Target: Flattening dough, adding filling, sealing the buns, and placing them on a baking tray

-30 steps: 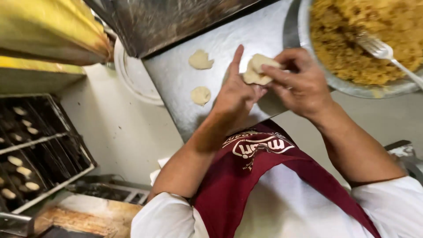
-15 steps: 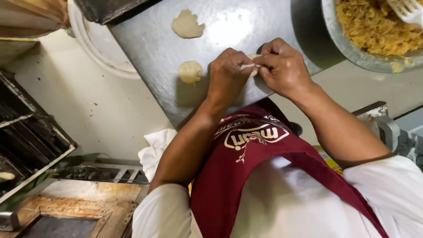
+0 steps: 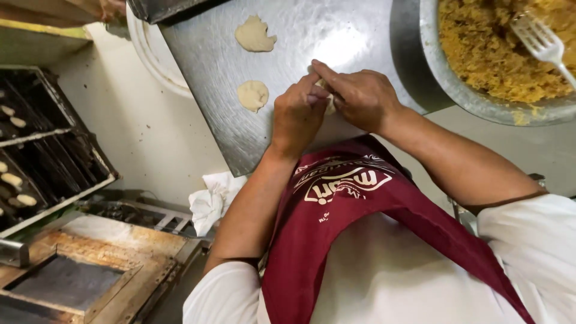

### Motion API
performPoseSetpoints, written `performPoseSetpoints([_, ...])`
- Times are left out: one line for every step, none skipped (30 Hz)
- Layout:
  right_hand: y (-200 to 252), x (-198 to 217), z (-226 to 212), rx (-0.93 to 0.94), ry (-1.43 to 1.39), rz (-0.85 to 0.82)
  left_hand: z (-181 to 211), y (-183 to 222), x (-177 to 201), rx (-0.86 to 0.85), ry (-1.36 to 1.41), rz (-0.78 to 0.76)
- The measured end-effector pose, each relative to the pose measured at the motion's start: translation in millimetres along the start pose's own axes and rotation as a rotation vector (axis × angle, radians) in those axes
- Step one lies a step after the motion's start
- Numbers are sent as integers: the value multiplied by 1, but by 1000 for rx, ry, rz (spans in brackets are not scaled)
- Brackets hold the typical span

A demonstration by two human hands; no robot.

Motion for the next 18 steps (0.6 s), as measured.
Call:
performPoseSetpoints([-11,15,2,2,9,6,-7,2,-8,-9,2,5])
performPoseSetpoints([-18,15,11,-196,2,-281,-18,5,-16,56,15,-11])
performPoseSetpoints([-20,16,18,-398,-4,-565,-29,10,-22,122,29,-28])
performPoseSetpoints([-21,24,16,-395,11,-554,-25,3,-18,107,32,-17])
performPoseSetpoints([-26,37,11,-350,-34,-398,-29,-2,-20,226,-26,-170])
performPoseSetpoints([-28,48,3,-305,-85,-249,-32,-1,-20,351,-85,-329])
performPoseSetpoints([-34,49,-8,-302,-77,-245,-36,2,-17,345,-82,-322])
performPoseSetpoints([-37,45,-16,-368,-19,-347,-39,3,-14,311,70,-293])
performPoseSetpoints([-40,41,-23,-434,39,-448,-42,4,-11,275,223,-263])
performPoseSetpoints([-31,25,-13,-441,54,-435,-41,4,-5,255,230,-263])
performPoseSetpoints([-25,12,-5,-385,42,-322,-45,3,3,297,243,-202])
performPoseSetpoints([-8,-4,-3,-342,17,-230,-46,17,9,362,262,-158])
performPoseSetpoints([-4,-9,-8,-362,19,-239,-50,20,3,366,276,-176])
performPoseSetpoints([-7,-7,-13,-307,82,-137,-48,17,-3,186,129,-227])
performPoseSetpoints([-10,-6,-20,-250,144,-36,-46,16,-9,3,-19,-272])
performPoseSetpoints([-13,0,-19,-250,156,-38,-45,13,-9,-2,-10,-267])
performPoseSetpoints([-13,1,-15,-342,193,-157,-44,10,-9,-23,-94,-288])
performPoseSetpoints([-9,2,-12,-442,228,-277,-41,9,-11,-45,-176,-315])
Point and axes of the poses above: each hand's wrist, its own y-axis away from the middle knuckle, its own x-axis out of the back of the hand, z = x × y, the point moved 5 cm from there along -y, towards the middle knuckle, and after that the axes turned 3 degrees about -y, right-handed, at the moved point
